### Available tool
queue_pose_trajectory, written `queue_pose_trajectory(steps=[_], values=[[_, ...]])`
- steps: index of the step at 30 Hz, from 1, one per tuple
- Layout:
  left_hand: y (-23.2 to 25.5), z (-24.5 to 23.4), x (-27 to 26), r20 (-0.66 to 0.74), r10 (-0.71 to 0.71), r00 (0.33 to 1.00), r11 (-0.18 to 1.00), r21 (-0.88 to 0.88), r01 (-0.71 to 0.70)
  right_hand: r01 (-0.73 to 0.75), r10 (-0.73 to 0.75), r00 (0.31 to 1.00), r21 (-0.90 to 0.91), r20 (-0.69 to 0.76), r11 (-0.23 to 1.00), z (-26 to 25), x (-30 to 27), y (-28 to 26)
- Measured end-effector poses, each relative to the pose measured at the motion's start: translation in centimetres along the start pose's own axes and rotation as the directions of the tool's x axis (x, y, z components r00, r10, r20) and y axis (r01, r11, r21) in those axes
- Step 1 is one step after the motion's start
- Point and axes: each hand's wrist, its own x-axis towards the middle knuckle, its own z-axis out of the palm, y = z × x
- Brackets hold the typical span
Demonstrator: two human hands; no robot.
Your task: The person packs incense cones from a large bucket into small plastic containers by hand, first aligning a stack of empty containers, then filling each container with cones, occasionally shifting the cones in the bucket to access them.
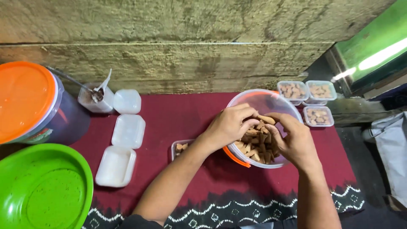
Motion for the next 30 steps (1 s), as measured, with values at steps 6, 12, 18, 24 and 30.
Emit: queue_pose_trajectory(steps=[6, 12, 18, 24, 30], values=[[0.3, -0.1, -0.1, -0.063, -0.004, 0.998, 0.999, -0.046, 0.001, 0.005, -0.005, 1.0, -0.034, 0.019, 0.999, -0.3, 0.7, -1.1], [0.2, -0.1, -0.4, -0.053, 0.014, 0.998, 1.0, -0.025, -0.015, 0.011, -0.01, 0.999, -0.021, 0.053, 1.0, -0.7, 0.6, -1.8], [0.7, -0.5, -0.4, -0.024, 0.018, 1.0, 1.0, 0.014, -0.017, 0.006, -0.01, 0.999, 0.073, 0.054, 0.997, -1.3, 1.0, -3.0], [1.7, -1.0, -0.2, 0.014, 0.008, 1.0, 0.999, 0.041, -0.008, -0.043, 0.038, 0.997, 0.065, 0.07, 0.997, -1.1, 0.4, -1.9], [1.2, -0.8, 0.0, 0.043, -0.014, 0.999, 0.999, 0.05, 0.012, -0.049, 0.042, 0.994, 0.075, 0.098, 0.996, -1.0, 0.2, -0.9]])
